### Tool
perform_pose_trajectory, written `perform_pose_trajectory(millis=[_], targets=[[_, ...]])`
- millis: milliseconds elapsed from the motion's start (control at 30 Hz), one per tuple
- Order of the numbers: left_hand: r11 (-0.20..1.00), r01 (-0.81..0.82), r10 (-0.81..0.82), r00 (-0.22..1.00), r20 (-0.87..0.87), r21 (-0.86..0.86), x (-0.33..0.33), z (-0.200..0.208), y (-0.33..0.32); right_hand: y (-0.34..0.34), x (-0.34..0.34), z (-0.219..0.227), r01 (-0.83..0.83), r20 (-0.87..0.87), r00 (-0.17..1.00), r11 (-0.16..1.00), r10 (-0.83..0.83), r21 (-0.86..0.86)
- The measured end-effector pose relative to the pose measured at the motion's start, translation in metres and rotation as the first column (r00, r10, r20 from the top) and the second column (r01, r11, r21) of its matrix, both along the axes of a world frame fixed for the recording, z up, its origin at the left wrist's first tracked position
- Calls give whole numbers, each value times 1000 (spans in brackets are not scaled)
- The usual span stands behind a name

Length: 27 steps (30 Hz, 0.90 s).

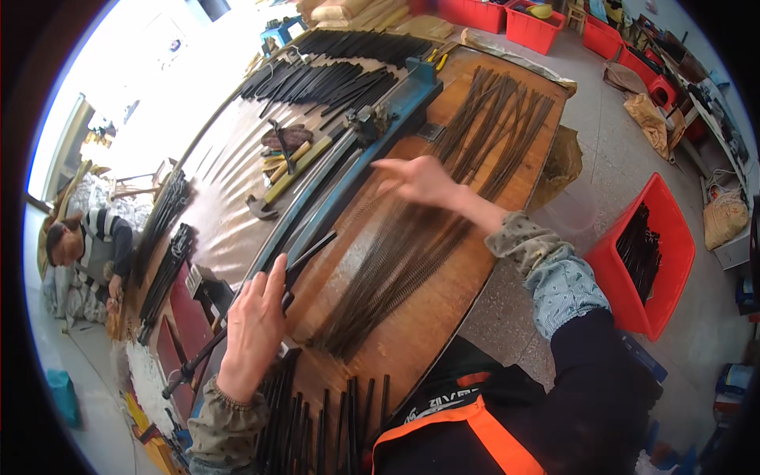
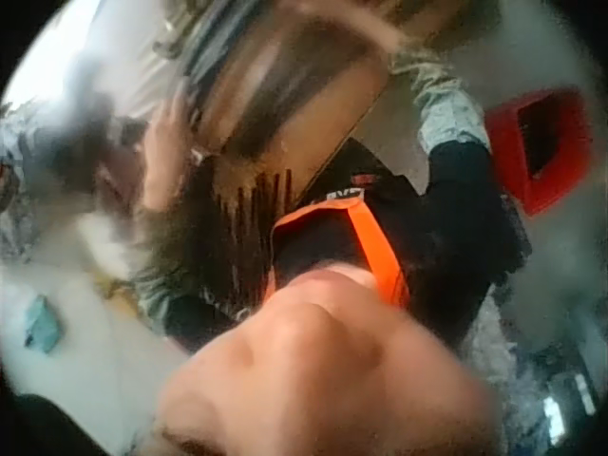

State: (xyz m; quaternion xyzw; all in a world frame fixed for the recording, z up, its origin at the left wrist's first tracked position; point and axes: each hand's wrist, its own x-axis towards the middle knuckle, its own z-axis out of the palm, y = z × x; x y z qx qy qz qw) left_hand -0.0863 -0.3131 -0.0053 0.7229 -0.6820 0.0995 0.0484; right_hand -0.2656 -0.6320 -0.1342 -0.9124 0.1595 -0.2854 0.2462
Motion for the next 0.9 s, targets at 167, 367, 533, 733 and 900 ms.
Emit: perform_pose_trajectory(millis=[167,367,533,733,900], targets=[[990,35,-27,998,-57,140,-5,-12,-36,2,4,28,-128,295,923,918,249,-375],[986,46,-37,997,-60,161,0,-14,-52,-71,-46,6,379,436,867,886,-240,-266],[991,90,-79,991,-111,100,-7,-21,-62,-57,-46,14,270,464,884,867,-52,-418],[996,-14,30,983,-180,91,-1,-15,-50,40,0,9,-280,330,917,950,223,136],[981,-195,196,978,-70,23,28,15,2,49,-22,19,-486,341,871,724,354,490]])
